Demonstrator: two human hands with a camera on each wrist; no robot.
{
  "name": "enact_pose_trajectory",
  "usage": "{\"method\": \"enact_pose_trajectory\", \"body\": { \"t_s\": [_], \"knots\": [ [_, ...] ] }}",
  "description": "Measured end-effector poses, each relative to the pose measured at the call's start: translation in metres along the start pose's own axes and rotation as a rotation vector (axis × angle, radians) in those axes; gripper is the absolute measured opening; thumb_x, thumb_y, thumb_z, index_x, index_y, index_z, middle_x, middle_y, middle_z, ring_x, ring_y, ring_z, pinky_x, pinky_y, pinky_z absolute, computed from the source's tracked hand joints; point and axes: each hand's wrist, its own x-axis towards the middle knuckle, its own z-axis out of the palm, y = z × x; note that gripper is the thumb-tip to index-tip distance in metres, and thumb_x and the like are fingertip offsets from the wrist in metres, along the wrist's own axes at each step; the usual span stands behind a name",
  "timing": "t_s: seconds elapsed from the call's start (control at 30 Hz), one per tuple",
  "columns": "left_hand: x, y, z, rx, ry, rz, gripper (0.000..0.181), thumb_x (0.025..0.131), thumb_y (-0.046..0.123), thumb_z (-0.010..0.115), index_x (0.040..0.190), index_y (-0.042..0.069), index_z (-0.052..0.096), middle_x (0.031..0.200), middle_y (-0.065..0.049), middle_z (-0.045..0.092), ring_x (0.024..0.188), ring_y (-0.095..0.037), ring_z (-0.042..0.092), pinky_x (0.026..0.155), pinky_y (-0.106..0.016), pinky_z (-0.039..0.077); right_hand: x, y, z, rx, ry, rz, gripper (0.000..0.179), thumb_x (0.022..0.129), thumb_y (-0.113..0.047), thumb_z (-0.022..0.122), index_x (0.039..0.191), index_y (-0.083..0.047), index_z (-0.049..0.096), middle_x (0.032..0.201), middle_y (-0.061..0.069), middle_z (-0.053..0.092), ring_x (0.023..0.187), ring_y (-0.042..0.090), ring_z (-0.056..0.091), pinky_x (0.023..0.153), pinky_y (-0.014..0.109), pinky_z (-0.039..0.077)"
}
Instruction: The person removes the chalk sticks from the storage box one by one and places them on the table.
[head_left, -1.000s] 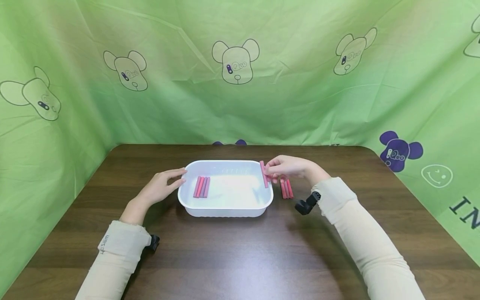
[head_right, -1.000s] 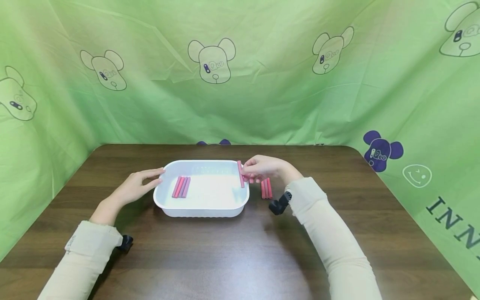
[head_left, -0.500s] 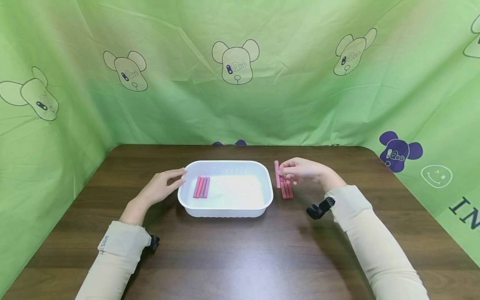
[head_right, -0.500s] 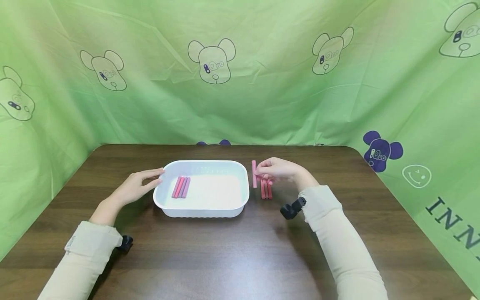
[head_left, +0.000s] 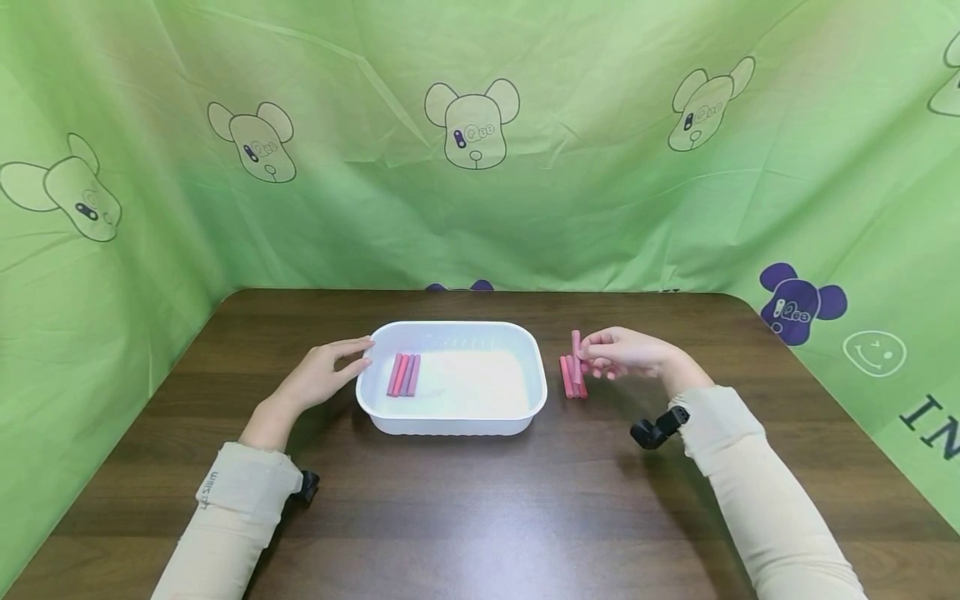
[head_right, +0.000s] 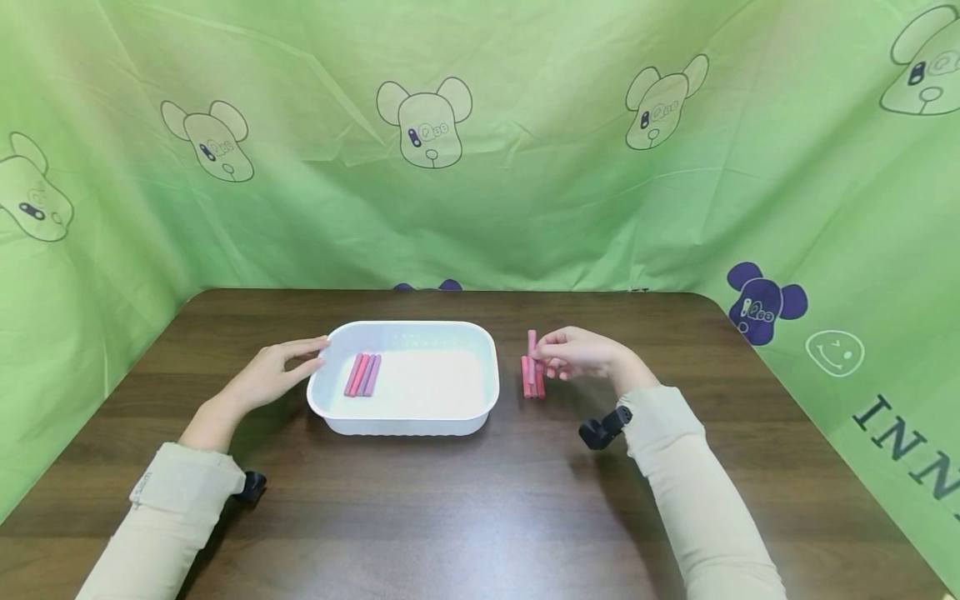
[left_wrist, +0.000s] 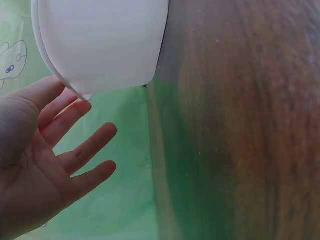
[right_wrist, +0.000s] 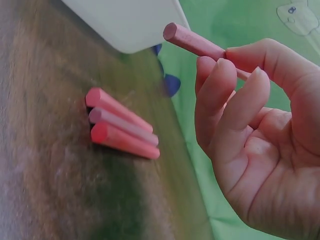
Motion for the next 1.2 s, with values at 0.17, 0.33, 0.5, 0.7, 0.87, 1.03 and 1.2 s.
{"method": "enact_pose_trajectory", "body": {
  "t_s": [0.17,0.33,0.5,0.7,0.87,1.03,1.2],
  "knots": [
    [0.000,-0.001,0.000,-0.007,-0.003,0.000,0.043,0.094,0.023,0.055,0.133,0.004,0.052,0.140,-0.017,0.048,0.125,-0.038,0.049,0.106,-0.053,0.038,-0.004,0.005,-0.001,0.020,0.014,0.015,0.010,0.094,-0.017,0.050,0.087,-0.010,0.053,0.074,-0.005,0.059,0.062,0.001,0.052,0.053,0.013,0.044],
    [0.001,-0.002,0.001,-0.014,-0.004,-0.005,0.043,0.094,0.022,0.055,0.133,0.004,0.051,0.140,-0.016,0.048,0.125,-0.038,0.049,0.106,-0.052,0.038,-0.004,0.014,-0.006,0.012,0.026,0.029,0.010,0.094,-0.016,0.049,0.090,-0.010,0.056,0.075,-0.004,0.060,0.062,0.001,0.052,0.054,0.012,0.045],
    [0.001,-0.002,0.000,-0.020,-0.011,-0.011,0.044,0.094,0.022,0.055,0.134,0.005,0.051,0.141,-0.016,0.047,0.126,-0.038,0.048,0.106,-0.052,0.038,-0.004,0.020,-0.009,0.009,0.022,0.038,0.011,0.094,-0.017,0.050,0.088,-0.011,0.057,0.075,-0.006,0.061,0.062,-0.001,0.053,0.053,0.011,0.045],
    [0.001,-0.002,-0.001,-0.019,-0.014,-0.016,0.044,0.094,0.022,0.055,0.134,0.005,0.050,0.142,-0.016,0.047,0.126,-0.038,0.048,0.106,-0.053,0.038,-0.002,0.029,-0.013,-0.008,0.028,0.069,0.011,0.094,-0.018,0.051,0.089,-0.010,0.057,0.077,-0.007,0.062,0.062,-0.001,0.053,0.053,0.010,0.045],
    [0.000,-0.001,-0.001,-0.019,-0.012,-0.019,0.044,0.094,0.022,0.055,0.134,0.005,0.050,0.141,-0.016,0.047,0.126,-0.038,0.049,0.106,-0.053,0.038,0.001,0.036,-0.014,-0.015,0.030,0.099,0.011,0.094,-0.019,0.052,0.089,-0.010,0.058,0.077,-0.007,0.062,0.062,-0.001,0.053,0.053,0.011,0.044],
    [0.000,-0.002,0.001,-0.007,-0.005,-0.009,0.043,0.094,0.022,0.055,0.134,0.004,0.051,0.141,-0.016,0.047,0.124,-0.039,0.049,0.105,-0.053,0.039,0.005,0.040,-0.014,-0.013,0.036,0.129,0.010,0.092,-0.018,0.055,0.089,-0.010,0.060,0.077,-0.007,0.063,0.061,-0.001,0.054,0.052,0.011,0.044],
    [0.000,-0.002,0.001,0.000,0.000,-0.002,0.043,0.095,0.023,0.055,0.133,0.004,0.051,0.140,-0.017,0.048,0.124,-0.039,0.049,0.105,-0.053,0.038,0.007,0.043,-0.014,-0.030,0.031,0.128,0.012,0.093,-0.019,0.055,0.092,-0.008,0.060,0.078,-0.008,0.064,0.061,-0.002,0.054,0.053,0.011,0.045]
  ]
}}
